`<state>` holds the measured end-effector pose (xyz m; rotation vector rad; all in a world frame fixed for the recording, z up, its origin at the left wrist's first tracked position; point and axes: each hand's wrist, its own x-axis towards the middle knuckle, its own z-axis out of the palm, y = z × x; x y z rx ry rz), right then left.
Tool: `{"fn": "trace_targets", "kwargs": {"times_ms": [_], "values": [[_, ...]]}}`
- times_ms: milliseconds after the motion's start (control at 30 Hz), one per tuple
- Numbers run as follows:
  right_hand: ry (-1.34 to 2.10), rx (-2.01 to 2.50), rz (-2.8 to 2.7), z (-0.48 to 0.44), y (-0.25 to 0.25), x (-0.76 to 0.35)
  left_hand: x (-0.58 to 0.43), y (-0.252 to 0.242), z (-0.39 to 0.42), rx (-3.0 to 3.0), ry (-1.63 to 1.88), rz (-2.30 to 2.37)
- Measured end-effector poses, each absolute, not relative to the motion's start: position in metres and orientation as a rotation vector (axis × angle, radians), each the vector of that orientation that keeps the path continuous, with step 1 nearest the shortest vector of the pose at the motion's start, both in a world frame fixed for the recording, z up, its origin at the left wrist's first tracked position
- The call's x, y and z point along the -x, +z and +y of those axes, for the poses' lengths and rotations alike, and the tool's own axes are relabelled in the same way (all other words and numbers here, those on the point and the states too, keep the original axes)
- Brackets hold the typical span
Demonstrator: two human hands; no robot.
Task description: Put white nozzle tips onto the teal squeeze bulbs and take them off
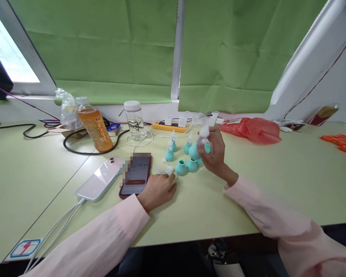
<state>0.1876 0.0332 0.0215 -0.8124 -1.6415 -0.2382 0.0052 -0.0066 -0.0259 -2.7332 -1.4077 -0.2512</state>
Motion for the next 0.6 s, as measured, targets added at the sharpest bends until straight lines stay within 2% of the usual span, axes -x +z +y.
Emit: {"fn": "trace_targets", "kwargs": {"times_ms": [100,233,300,467,600], "values": [[0.080,0.795,-1.907,0.006,0.009,-0.186,-0.001,-0.018,-0.011,2.763,-0.600,-1.456],[0.129,0.769,-2.143,-0.016,-0.021,-0.178,0.004,-0.009,-0.016,2.906,-1.218,-1.327],[0.179,0.772,-2.234,-0.020,-0.031,-0.174,0.003,-0.007,-0.017,2.944,-1.260,-1.354],[0.308,0.798,-2.266,-0.030,-0.031,-0.168,-0.005,-0.010,-0.011,3.205,-1.064,-1.537],[0.332,0.781,-2.221,-0.037,-0.029,-0.168,-0.005,-0.010,-0.006,3.479,-1.222,-1.822]]}}
